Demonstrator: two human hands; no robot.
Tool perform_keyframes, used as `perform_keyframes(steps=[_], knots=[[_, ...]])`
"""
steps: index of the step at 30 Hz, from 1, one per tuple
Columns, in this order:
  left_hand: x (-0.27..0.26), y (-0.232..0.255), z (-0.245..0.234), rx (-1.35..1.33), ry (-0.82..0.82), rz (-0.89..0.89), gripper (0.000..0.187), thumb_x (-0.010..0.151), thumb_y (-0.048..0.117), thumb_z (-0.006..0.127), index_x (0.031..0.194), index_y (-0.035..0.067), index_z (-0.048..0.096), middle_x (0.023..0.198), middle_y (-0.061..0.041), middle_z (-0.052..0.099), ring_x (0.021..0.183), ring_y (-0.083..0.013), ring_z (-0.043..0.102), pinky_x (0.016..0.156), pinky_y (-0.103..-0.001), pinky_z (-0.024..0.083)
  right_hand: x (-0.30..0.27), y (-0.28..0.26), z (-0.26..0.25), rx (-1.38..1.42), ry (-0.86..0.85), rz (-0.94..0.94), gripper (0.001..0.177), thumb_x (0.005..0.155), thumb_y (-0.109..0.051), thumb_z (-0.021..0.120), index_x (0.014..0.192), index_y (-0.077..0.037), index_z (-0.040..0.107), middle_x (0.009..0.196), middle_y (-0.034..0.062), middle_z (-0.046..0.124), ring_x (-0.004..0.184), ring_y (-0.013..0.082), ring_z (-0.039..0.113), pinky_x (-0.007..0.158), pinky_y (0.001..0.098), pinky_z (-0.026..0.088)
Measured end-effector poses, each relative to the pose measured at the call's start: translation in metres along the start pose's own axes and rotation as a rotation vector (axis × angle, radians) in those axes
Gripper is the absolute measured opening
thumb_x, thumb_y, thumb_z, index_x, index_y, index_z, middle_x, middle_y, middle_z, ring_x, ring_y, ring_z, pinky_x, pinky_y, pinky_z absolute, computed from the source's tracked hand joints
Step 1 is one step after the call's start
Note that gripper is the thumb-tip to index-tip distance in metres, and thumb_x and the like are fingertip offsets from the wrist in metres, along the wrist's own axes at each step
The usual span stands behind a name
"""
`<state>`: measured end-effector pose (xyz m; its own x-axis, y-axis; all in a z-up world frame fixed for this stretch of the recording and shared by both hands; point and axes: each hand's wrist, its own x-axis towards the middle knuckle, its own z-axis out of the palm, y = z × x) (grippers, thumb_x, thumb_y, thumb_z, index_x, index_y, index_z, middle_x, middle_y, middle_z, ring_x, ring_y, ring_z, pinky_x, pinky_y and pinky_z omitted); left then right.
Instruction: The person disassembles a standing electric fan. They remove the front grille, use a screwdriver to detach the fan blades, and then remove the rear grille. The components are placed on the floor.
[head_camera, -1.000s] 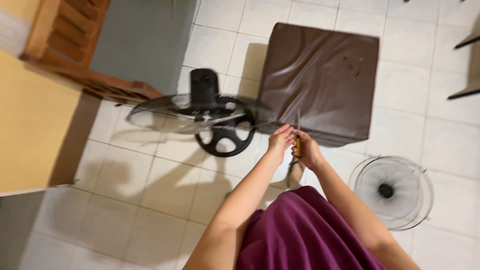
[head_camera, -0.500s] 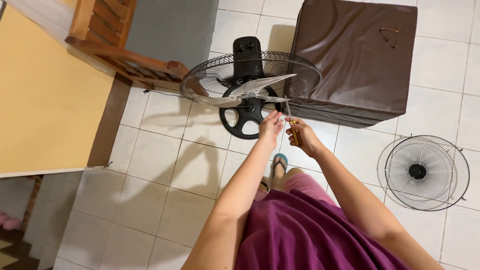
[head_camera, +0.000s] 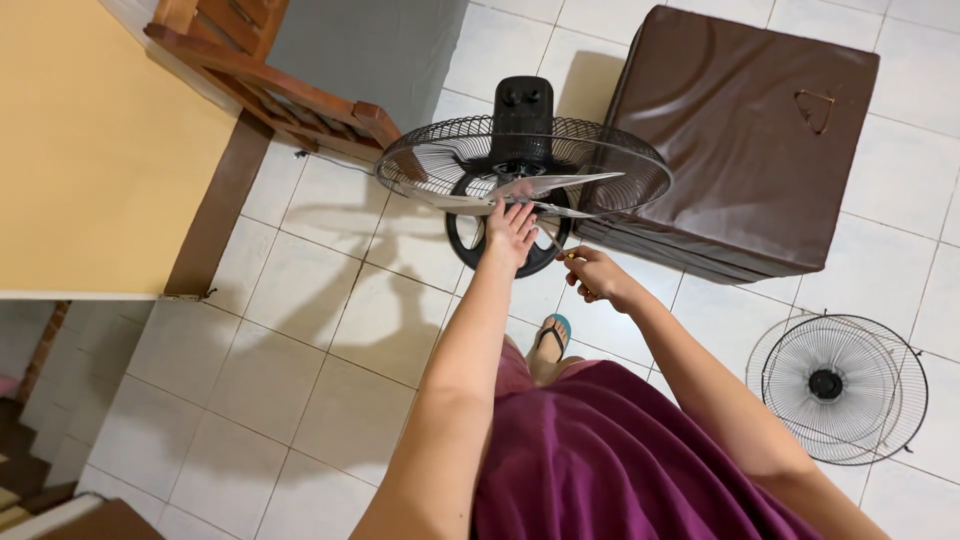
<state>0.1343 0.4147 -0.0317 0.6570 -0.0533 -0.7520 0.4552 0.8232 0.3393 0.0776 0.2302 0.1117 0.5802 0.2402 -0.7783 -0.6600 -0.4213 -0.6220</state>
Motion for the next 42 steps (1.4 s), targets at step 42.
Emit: perform_keyframes(steps=[42], knots=[[0.014, 0.011, -0.011, 0.139, 0.073, -0.045, 0.049, 0.098, 0.039, 0.050, 0.140, 0.013, 0.047, 0.142, -0.002, 0.050, 0.122, -0.0232, 0.054, 0.090, -0.035, 0.048, -0.019, -0.037, 0.033, -0.420, 0.398, 0.180, 0.041, 0.088, -0.043, 0.047, 0.118, -0.024, 0.067, 0.084, 0.0053, 0.072, 0.085, 0.0208, 0.069, 0.081, 0.0386, 0.051]])
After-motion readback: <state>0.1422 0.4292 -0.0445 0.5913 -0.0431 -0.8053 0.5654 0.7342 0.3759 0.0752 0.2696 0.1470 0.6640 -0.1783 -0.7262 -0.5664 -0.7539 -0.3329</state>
